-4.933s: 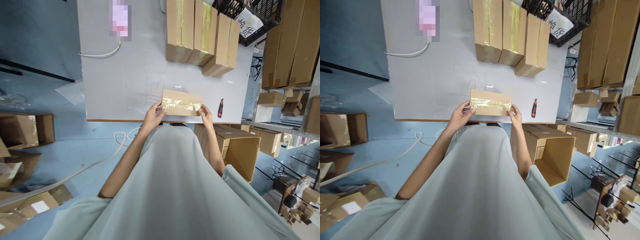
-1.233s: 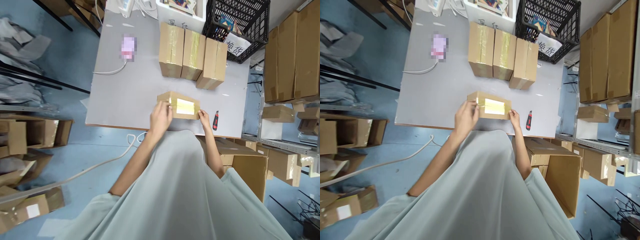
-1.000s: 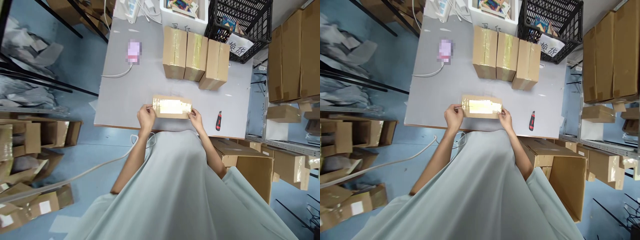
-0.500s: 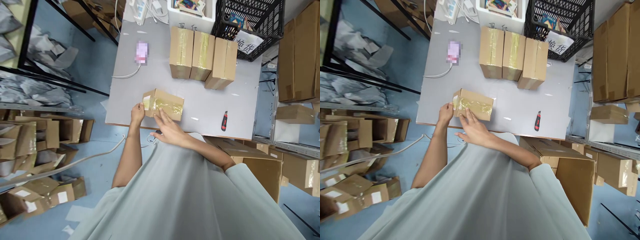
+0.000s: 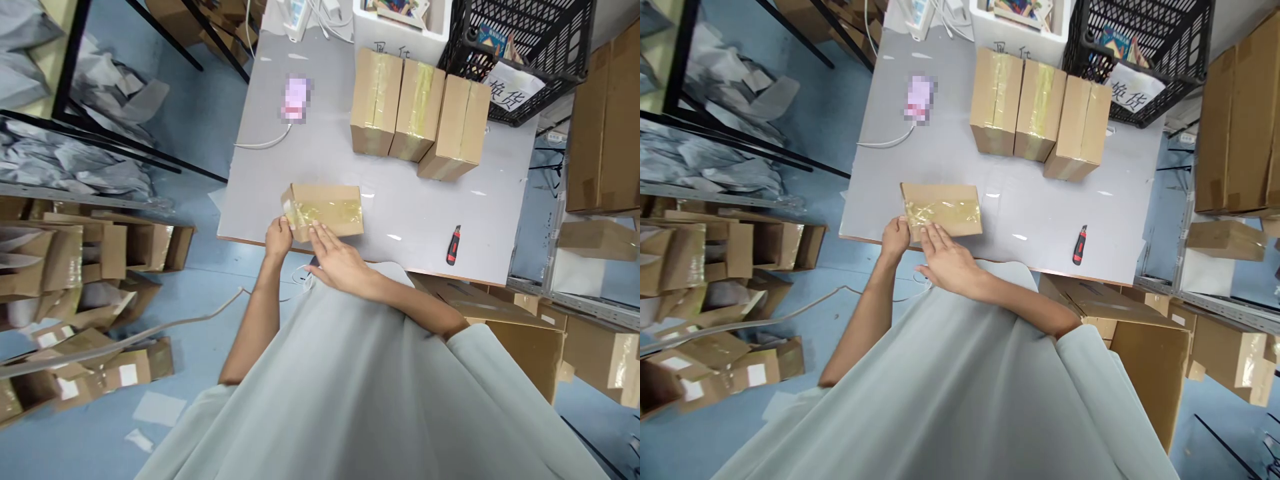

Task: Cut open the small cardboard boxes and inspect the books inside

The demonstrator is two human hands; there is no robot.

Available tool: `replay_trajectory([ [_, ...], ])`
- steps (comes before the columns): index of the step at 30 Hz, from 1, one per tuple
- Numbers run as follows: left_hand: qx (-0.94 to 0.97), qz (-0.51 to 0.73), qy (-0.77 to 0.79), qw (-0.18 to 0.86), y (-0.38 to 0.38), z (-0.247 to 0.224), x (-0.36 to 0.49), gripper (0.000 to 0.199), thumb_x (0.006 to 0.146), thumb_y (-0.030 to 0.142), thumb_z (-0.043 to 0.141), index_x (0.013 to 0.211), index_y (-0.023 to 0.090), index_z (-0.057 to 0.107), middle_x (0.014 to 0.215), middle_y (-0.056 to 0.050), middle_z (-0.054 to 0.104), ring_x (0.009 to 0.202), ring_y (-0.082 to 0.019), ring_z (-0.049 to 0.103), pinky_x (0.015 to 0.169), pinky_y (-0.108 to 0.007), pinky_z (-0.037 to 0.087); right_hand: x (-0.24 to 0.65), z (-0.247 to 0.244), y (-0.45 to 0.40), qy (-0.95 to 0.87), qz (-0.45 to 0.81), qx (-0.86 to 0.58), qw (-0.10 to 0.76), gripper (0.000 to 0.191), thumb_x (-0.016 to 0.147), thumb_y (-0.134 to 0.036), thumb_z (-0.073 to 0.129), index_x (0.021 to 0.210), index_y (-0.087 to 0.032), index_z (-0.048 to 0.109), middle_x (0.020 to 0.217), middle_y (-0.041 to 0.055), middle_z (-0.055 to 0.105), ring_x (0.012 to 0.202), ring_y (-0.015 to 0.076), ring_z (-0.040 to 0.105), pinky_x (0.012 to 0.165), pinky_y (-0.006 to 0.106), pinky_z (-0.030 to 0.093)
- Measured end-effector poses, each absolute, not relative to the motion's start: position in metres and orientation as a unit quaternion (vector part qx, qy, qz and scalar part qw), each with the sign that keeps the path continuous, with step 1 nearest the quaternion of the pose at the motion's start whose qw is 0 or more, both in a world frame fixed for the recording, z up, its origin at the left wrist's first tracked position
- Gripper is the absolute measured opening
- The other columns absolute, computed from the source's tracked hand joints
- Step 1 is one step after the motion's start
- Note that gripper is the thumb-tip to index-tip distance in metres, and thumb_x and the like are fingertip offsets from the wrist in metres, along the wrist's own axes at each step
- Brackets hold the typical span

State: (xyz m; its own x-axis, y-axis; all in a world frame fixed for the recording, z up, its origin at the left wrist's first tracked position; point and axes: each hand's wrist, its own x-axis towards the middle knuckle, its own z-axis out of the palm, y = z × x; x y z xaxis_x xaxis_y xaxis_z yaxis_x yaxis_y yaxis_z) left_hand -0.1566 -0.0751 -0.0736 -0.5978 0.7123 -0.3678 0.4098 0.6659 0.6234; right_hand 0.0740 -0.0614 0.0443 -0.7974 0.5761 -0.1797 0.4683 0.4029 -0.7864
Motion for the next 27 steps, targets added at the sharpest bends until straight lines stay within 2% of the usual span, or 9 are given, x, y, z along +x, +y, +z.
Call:
replay_trajectory([
  [4,0.272,0.291,0.858,0.325,-0.063,-0.057,-0.136,0.044,0.105,0.034,0.064,0.142,0.012,0.069,0.145,-0.023,0.076,0.126,-0.029,0.077,0.113,-0.041,0.059,0.12,0.028,-0.04,-0.787,0.444,-0.412,0.114,0.096,0.112,-0.06,0.063,0.186,-0.011,0.027,0.194,0.0198,0.025,0.183,0.0414,0.02,0.146,0.061,0.033],
  [6,0.286,0.302,0.839,0.35,-0.054,-0.047,-0.124,0.054,0.098,0.031,0.073,0.148,0.011,0.067,0.148,-0.023,0.075,0.122,-0.029,0.079,0.108,-0.04,0.062,0.149,0.014,-0.022,-0.742,0.435,-0.489,0.143,0.092,0.109,-0.066,0.066,0.18,-0.013,0.042,0.188,0.0228,0.041,0.176,0.0457,0.038,0.142,0.064,0.039],
  [9,0.338,0.298,0.809,0.378,-0.039,-0.032,-0.102,0.051,0.095,0.03,0.074,0.142,0.011,0.074,0.145,-0.021,0.077,0.114,-0.029,0.081,0.104,-0.039,0.064,0.193,-0.007,0.004,-0.652,0.417,-0.607,0.181,0.06,0.109,-0.061,0.066,0.152,-0.019,0.071,0.153,0.0216,0.078,0.147,0.0434,0.073,0.126,0.059,0.057],
  [11,0.378,0.286,0.796,0.376,-0.033,-0.023,-0.086,0.042,0.098,0.031,0.071,0.135,0.012,0.079,0.139,-0.018,0.079,0.108,-0.028,0.082,0.103,-0.039,0.064,0.219,-0.018,0.013,-0.598,0.408,-0.66,0.202,0.039,0.108,-0.053,0.068,0.128,-0.021,0.079,0.131,0.0185,0.087,0.13,0.04,0.082,0.117,0.055,0.062],
  [14,0.418,0.269,0.785,0.369,-0.03,-0.014,-0.066,0.037,0.098,0.033,0.069,0.129,0.016,0.083,0.134,-0.015,0.081,0.103,-0.028,0.083,0.1,-0.04,0.065,0.247,-0.026,0.01,-0.549,0.392,-0.698,0.241,0.024,0.104,-0.045,0.072,0.111,-0.023,0.079,0.121,0.0155,0.09,0.122,0.0356,0.085,0.112,0.049,0.065],
  [19,0.441,0.235,0.775,0.387,-0.034,-0.02,-0.056,0.034,0.095,0.034,0.069,0.123,0.019,0.083,0.131,-0.014,0.085,0.105,-0.032,0.083,0.103,-0.045,0.065,0.27,-0.026,-0.017,-0.54,0.386,-0.722,0.197,0.018,0.105,-0.04,0.072,0.109,-0.024,0.078,0.117,0.0126,0.091,0.115,0.0324,0.088,0.102,0.043,0.067],
  [23,0.438,0.186,0.792,0.381,-0.012,-0.039,-0.066,0.045,0.099,0.049,0.066,0.127,0.016,0.08,0.137,-0.02,0.083,0.132,-0.041,0.077,0.121,-0.052,0.059,0.277,-0.029,-0.005,-0.565,0.413,-0.703,0.13,0.017,0.105,-0.039,0.076,0.112,-0.024,0.079,0.122,0.0101,0.09,0.113,0.029,0.089,0.101,0.037,0.066],
  [25,0.439,0.221,0.799,0.345,0.018,-0.048,-0.069,0.066,0.097,0.054,0.071,0.147,0.01,0.072,0.155,-0.026,0.073,0.151,-0.045,0.066,0.132,-0.056,0.05,0.282,-0.03,0.023,-0.561,0.396,-0.711,0.149,0.032,0.104,-0.043,0.078,0.128,-0.022,0.078,0.135,0.013,0.087,0.117,0.0292,0.088,0.104,0.037,0.065],
  [27,0.426,0.288,0.796,0.319,0.061,-0.055,-0.068,0.086,0.094,0.054,0.077,0.163,0.006,0.058,0.17,-0.03,0.06,0.164,-0.046,0.053,0.14,-0.057,0.04,0.289,-0.03,0.066,-0.541,0.356,-0.734,0.203,0.064,0.101,-0.05,0.081,0.155,-0.018,0.067,0.158,0.02,0.074,0.123,0.0302,0.086,0.109,0.038,0.065],
])
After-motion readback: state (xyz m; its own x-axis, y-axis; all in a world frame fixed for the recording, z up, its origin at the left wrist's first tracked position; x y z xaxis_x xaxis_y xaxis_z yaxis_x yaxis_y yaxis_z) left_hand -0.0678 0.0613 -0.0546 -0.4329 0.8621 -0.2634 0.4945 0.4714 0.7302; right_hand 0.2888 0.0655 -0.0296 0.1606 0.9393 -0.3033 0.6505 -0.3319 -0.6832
